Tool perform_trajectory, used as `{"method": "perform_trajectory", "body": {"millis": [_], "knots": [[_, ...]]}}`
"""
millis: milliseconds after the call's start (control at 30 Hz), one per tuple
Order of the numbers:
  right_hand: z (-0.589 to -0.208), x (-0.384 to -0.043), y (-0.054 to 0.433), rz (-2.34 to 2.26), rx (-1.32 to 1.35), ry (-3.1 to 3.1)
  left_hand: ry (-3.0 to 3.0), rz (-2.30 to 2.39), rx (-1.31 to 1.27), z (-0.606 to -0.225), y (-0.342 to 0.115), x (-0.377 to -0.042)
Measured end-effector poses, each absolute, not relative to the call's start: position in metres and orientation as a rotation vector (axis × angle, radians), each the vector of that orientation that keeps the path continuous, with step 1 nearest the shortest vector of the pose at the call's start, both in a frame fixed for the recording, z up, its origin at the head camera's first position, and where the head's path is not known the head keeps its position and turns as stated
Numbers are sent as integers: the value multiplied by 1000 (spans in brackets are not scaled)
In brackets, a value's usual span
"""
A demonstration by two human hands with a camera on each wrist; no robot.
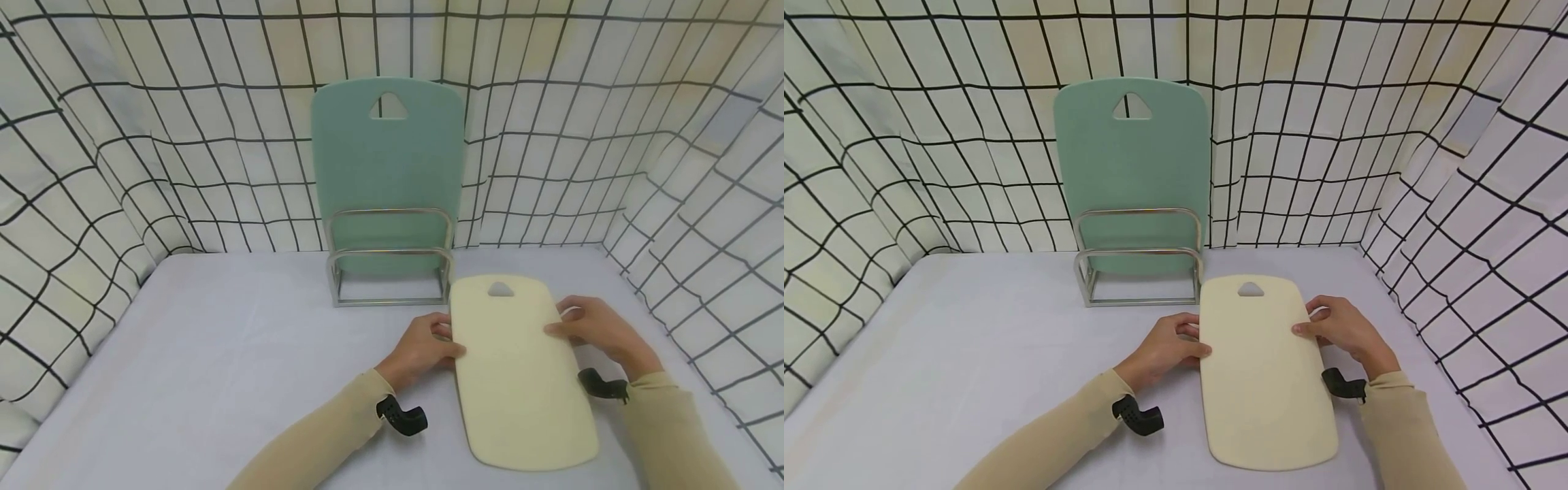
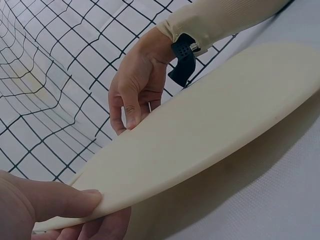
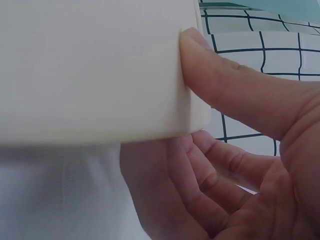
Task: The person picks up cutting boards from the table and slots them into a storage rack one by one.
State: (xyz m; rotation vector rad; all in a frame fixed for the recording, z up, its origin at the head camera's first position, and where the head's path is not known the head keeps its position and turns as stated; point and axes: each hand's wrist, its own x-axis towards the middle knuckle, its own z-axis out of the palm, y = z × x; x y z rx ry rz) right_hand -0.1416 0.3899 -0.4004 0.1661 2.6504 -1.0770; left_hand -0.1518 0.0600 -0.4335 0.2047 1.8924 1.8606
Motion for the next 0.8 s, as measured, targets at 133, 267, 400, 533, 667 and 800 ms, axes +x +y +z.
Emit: {"method": "perform_trajectory", "body": {"millis": [133, 267, 400, 533, 667, 800], "knots": [[-401, -142, 388, -1063, 179, 2642, 1882, 1869, 203, -435, 59, -152], [-400, -143, 387, -1053, 181, 2640, 1880, 1871, 206, -435, 57, -151], [-399, -143, 386, -1055, 175, 2641, 1885, 1870, 214, -434, 56, -150], [-398, -142, 387, -1060, 164, 2644, 1886, 1864, 222, -432, 55, -149], [-395, -141, 388, -1066, 148, 2654, 1898, 1850, 238, -430, 55, -149], [-391, -140, 388, -1064, 145, 2662, 1905, 1850, 251, -428, 56, -149]]}}
